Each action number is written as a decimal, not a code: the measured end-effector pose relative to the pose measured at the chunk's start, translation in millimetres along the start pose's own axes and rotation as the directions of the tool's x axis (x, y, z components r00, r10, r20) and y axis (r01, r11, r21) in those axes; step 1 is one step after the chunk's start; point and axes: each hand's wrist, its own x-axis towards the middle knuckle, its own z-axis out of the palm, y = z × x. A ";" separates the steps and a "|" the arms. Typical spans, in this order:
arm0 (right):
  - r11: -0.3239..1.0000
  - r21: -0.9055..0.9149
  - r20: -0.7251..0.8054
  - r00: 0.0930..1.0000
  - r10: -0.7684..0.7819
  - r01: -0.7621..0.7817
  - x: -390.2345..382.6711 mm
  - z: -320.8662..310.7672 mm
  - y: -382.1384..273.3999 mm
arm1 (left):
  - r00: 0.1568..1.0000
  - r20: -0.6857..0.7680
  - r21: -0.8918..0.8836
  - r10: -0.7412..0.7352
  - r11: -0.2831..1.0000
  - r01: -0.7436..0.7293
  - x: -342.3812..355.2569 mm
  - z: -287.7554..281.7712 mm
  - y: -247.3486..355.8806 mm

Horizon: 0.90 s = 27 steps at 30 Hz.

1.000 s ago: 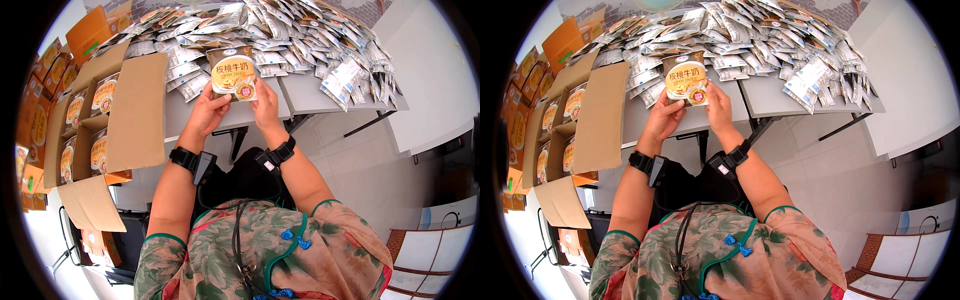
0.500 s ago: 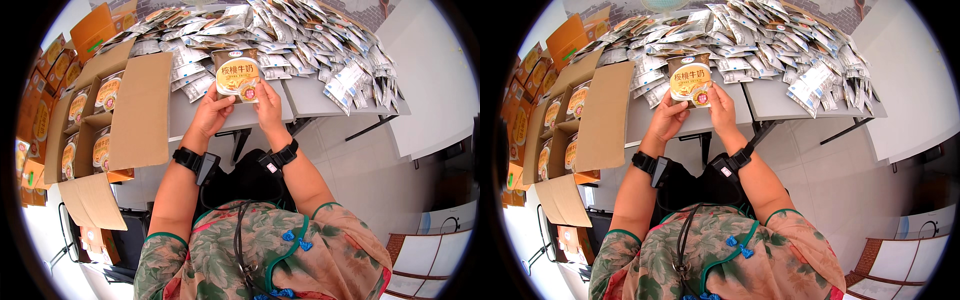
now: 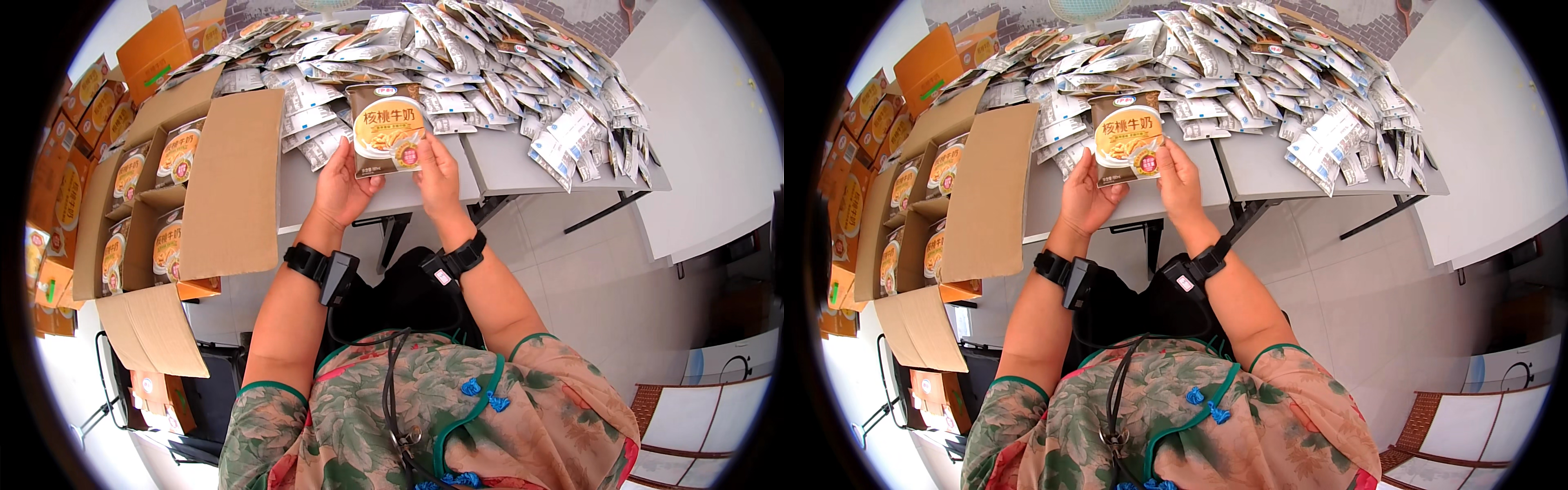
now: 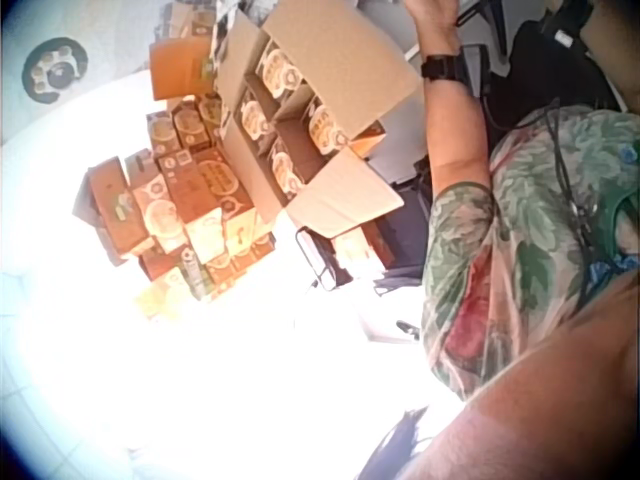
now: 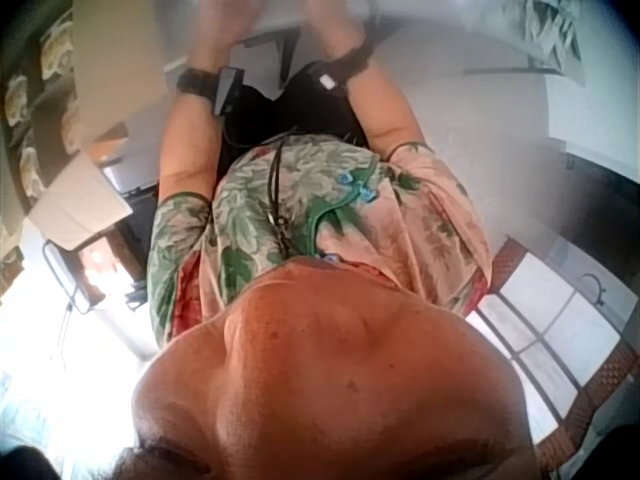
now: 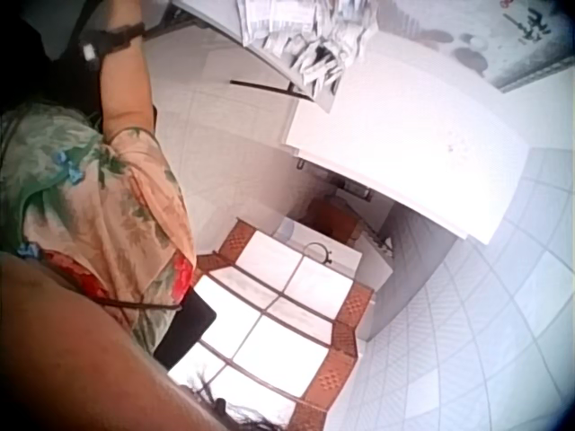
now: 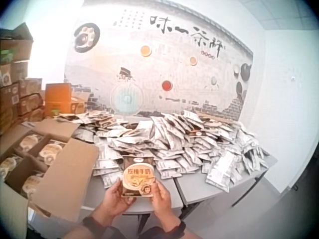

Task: The person picks up individual packets from a large pile on a table, turns them over to check the labels, and sorts them into a cardboard box.

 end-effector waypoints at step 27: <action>0.795 -0.456 0.308 0.909 -0.282 0.401 1.4 11.6 -3.8 | 0.967 0.076 0.195 0.243 0.947 -0.254 4.0 7.3 -4.5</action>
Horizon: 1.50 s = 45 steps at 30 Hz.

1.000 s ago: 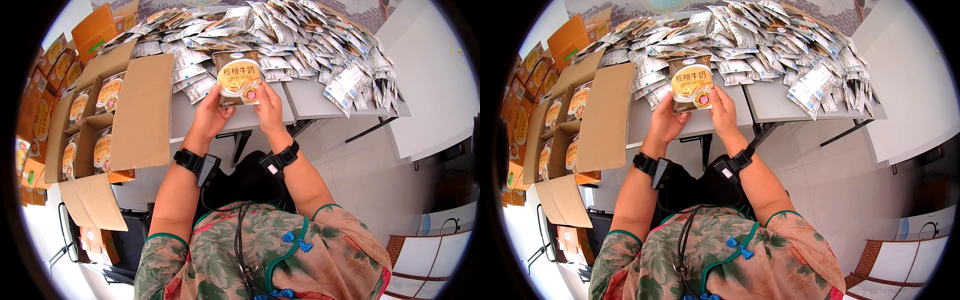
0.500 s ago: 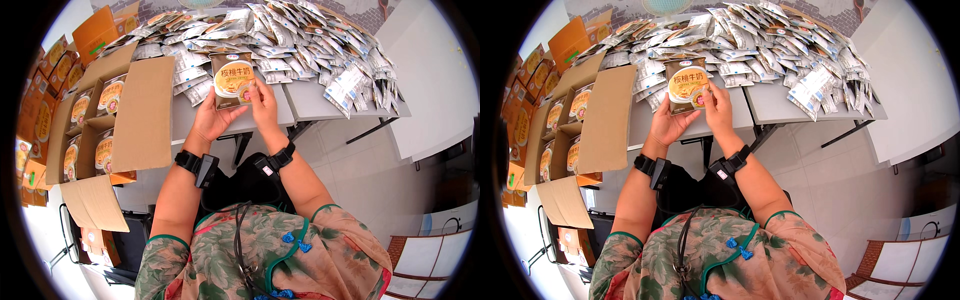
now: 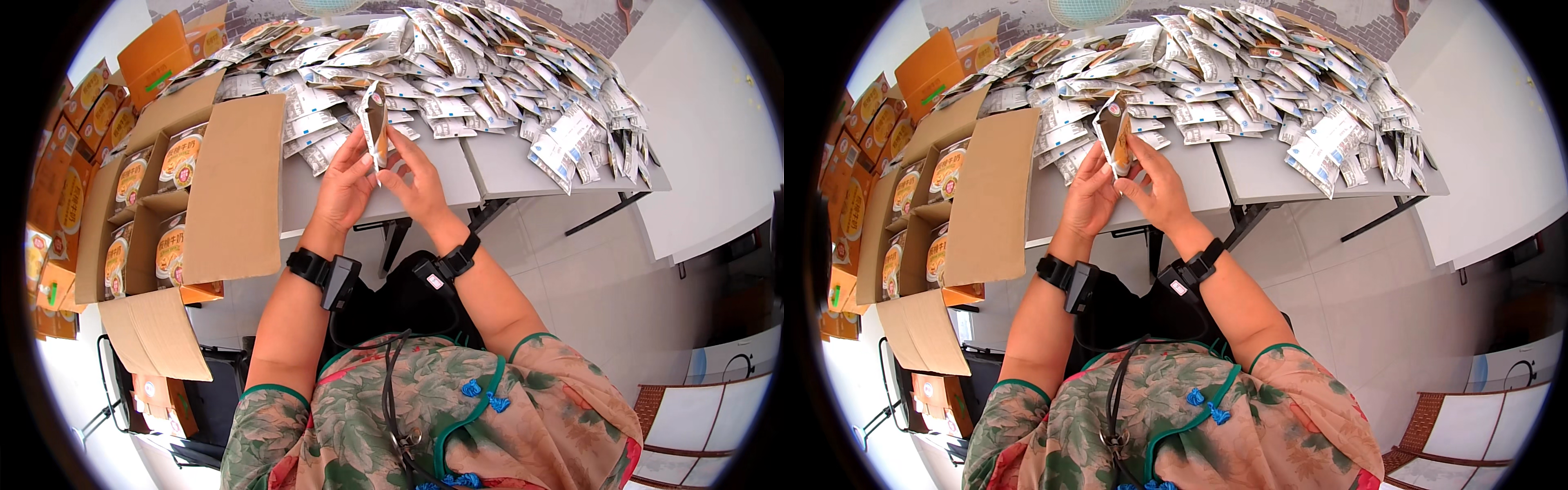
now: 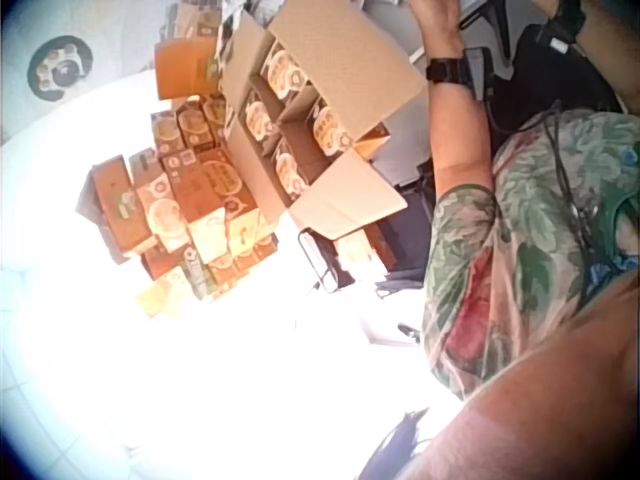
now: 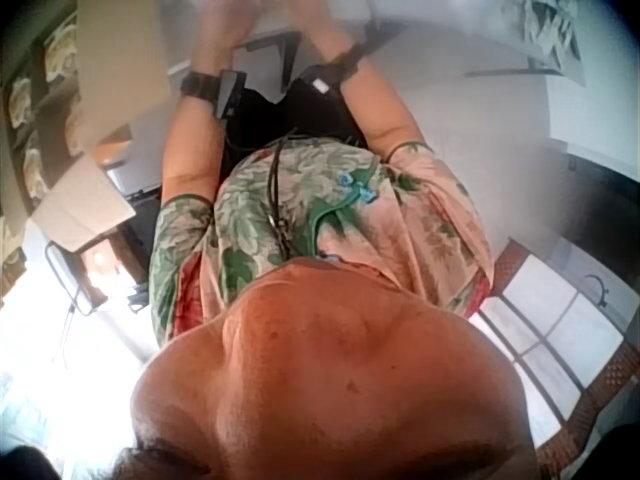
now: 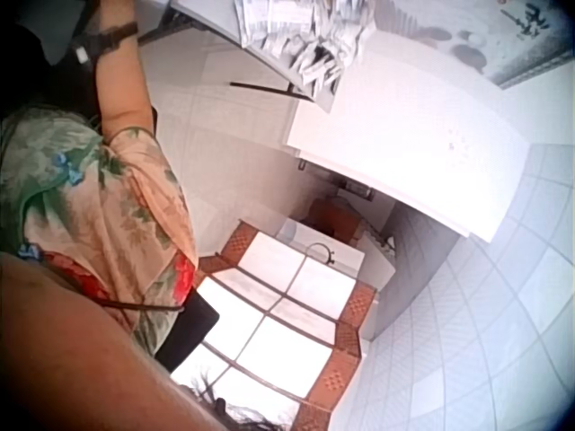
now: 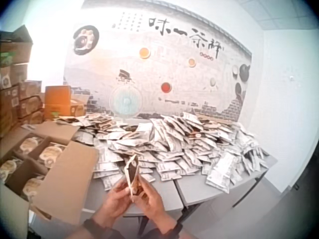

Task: The person picks up individual packets from a large pile on a table, turns them over to check the labels, and sorts them into a cardboard box.

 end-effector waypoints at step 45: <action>0.511 0.848 -0.122 0.886 0.448 -0.141 4.0 -18.2 29.9 | 0.988 -0.154 0.105 -0.001 0.994 0.018 2.3 8.6 -3.4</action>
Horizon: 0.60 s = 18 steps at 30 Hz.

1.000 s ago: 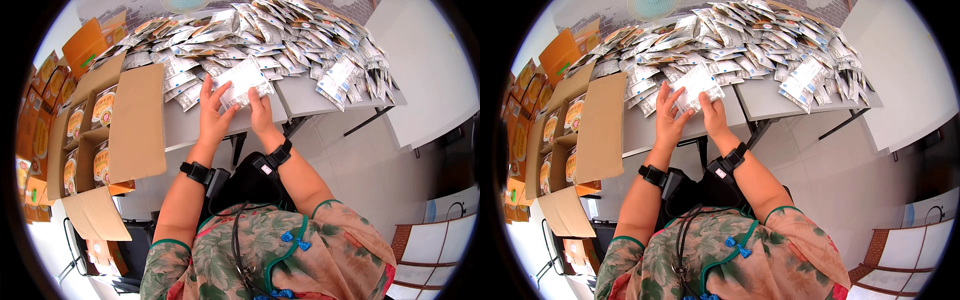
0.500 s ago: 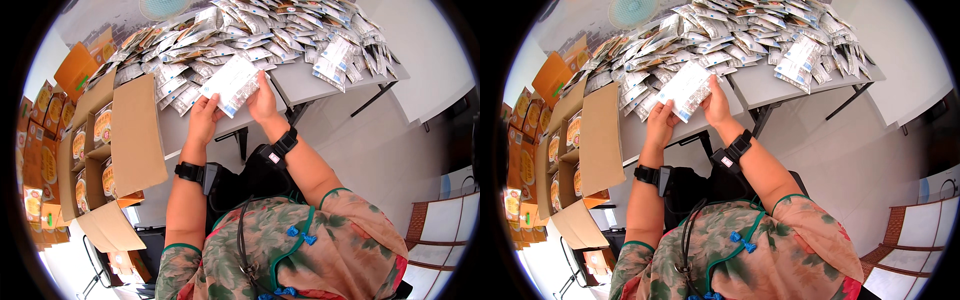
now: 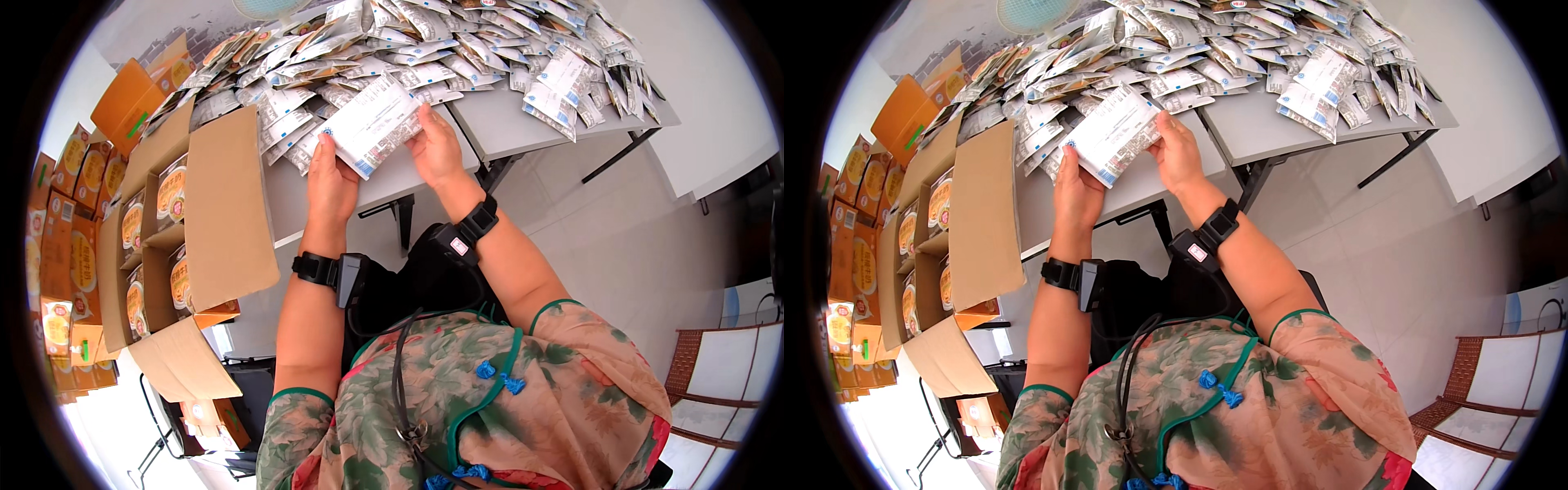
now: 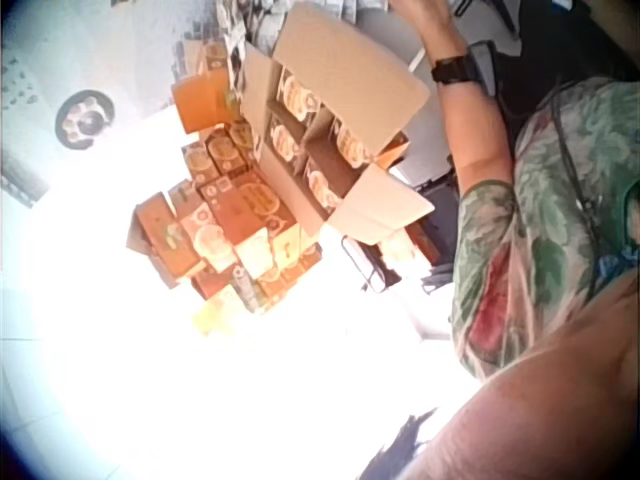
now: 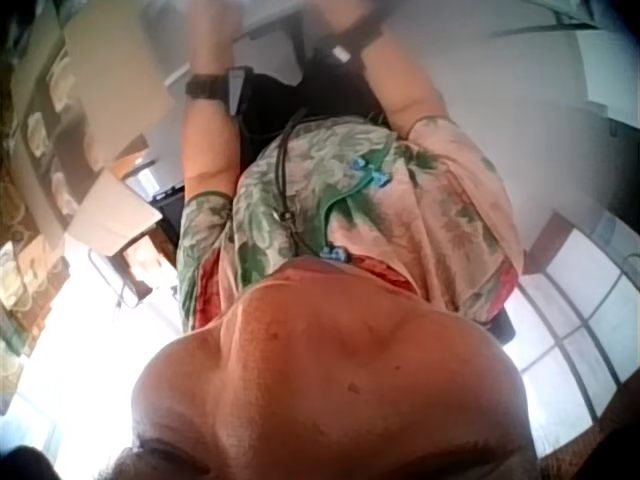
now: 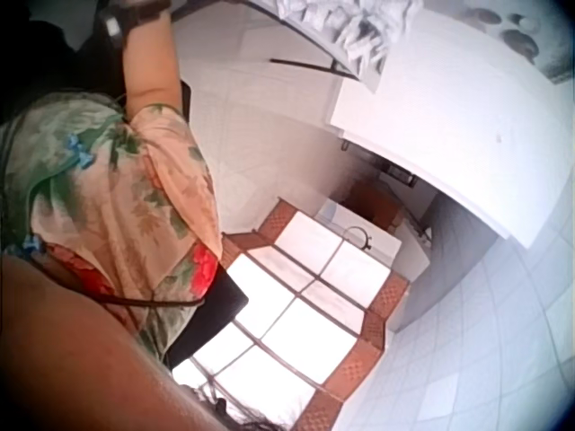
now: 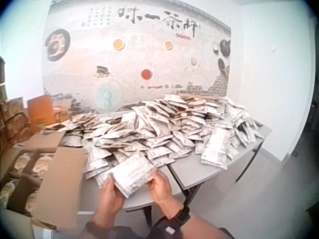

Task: The person picks up individual packets from a large pile on a table, turns them over to check the labels, and sorts them into a cardboard box.

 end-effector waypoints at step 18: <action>0.983 -0.172 -0.005 0.998 0.055 -0.056 -4.4 -0.5 -6.9 | 0.996 -0.036 0.115 -0.083 0.990 0.086 -3.9 6.3 6.2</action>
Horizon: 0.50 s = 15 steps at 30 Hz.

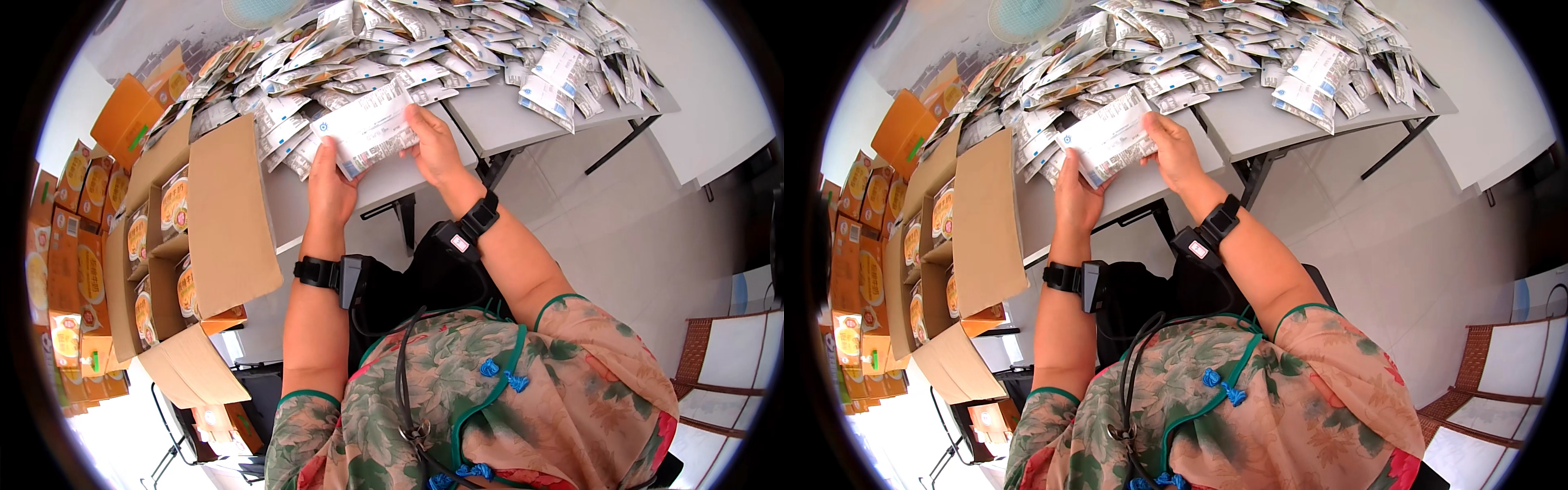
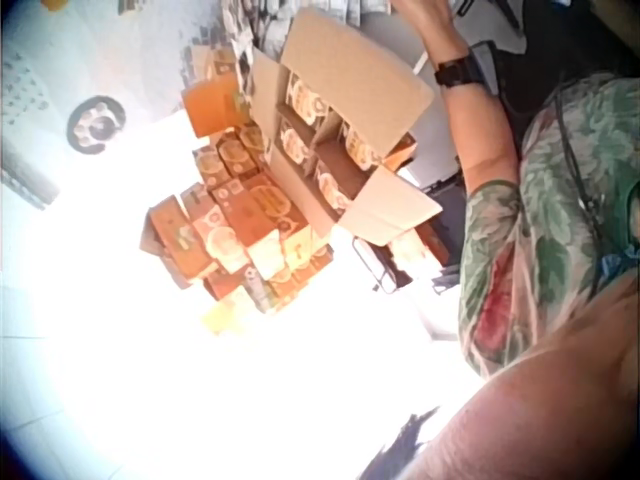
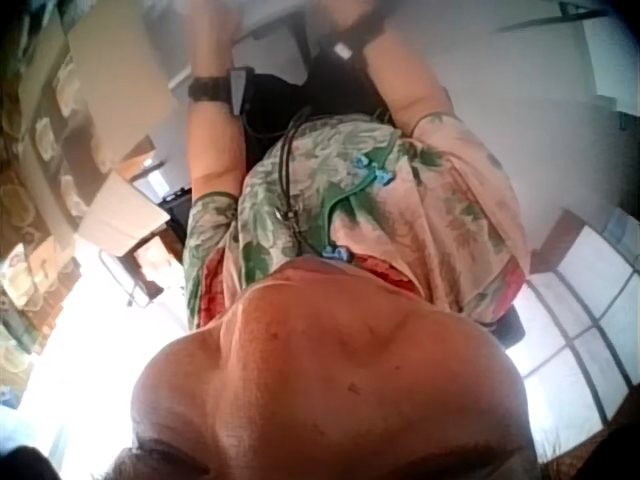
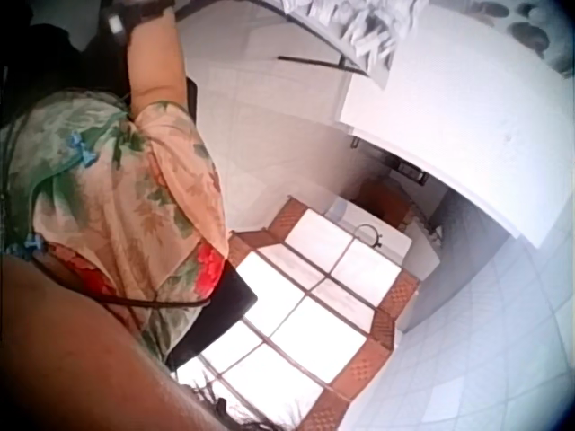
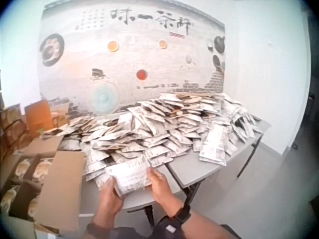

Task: The person picks up individual packets from a large pile on a table, turns them over to check the labels, and sorts them into a cardboard box.

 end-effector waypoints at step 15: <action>0.979 0.200 0.067 0.997 0.027 -0.040 7.9 -8.3 -1.5 | 0.976 -0.038 0.136 0.215 0.969 -0.208 3.8 -6.5 -12.8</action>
